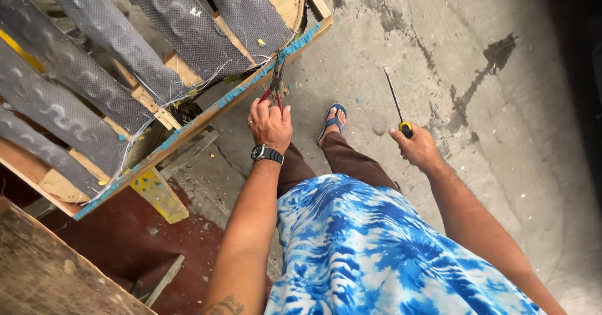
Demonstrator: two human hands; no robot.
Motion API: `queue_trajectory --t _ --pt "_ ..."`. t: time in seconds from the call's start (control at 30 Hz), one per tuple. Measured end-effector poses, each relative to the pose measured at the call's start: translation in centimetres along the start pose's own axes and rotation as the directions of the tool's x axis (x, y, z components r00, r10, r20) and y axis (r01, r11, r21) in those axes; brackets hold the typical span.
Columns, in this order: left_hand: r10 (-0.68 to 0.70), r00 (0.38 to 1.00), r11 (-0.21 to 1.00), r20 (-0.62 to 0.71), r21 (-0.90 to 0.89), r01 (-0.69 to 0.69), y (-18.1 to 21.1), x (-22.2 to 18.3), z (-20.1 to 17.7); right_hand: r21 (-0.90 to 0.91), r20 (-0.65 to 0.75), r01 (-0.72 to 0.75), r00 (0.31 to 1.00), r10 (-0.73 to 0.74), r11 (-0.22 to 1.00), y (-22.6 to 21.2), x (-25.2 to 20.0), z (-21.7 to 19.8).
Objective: Disassembling a car seat by removing staples and wires from the frame using a screwdriver and pliers
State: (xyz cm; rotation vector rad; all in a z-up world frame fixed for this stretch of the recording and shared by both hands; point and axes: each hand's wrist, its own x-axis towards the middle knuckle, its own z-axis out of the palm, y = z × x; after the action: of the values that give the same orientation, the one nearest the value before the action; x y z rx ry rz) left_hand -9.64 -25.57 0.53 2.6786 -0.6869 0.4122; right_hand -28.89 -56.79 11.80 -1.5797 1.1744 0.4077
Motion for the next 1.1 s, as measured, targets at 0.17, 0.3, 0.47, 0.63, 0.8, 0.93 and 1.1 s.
queue_trajectory --t 0.17,0.3,0.47,0.63,0.8,0.93,1.1 --pt "-0.028 0.999 0.999 -0.019 0.015 0.028 0.9 0.1 0.5 -0.031 0.017 -0.016 1.000 0.017 0.999 0.2 0.8 -0.1" --pt "-0.038 0.999 0.999 -0.035 0.026 0.039 1.2 -0.1 1.7 -0.122 0.061 0.007 0.998 0.001 0.992 0.0 1.4 -0.2" --pt "-0.060 0.998 0.998 -0.026 0.030 0.061 1.6 -0.1 0.8 -0.137 0.078 0.004 0.997 0.007 0.991 -0.3 2.6 -0.7" --pt "-0.084 0.996 0.996 -0.035 0.033 0.085 1.8 -1.2 0.1 -0.161 0.067 0.023 0.998 -0.012 0.987 -1.6 2.2 -1.9" --pt "-0.102 0.995 0.994 0.021 0.051 0.101 1.8 -1.7 0.2 -0.184 0.094 0.018 0.996 -0.001 0.983 -2.1 1.8 -2.4" --pt "-0.135 0.989 0.991 0.057 0.011 0.135 2.2 -0.3 1.7 -0.203 0.100 0.023 0.995 -0.003 0.979 -1.7 2.0 -1.9" --pt "-0.118 0.975 0.992 0.190 -0.024 0.125 1.7 -1.0 5.0 -0.275 0.123 0.040 0.992 -0.006 0.961 -0.7 2.4 -1.4"
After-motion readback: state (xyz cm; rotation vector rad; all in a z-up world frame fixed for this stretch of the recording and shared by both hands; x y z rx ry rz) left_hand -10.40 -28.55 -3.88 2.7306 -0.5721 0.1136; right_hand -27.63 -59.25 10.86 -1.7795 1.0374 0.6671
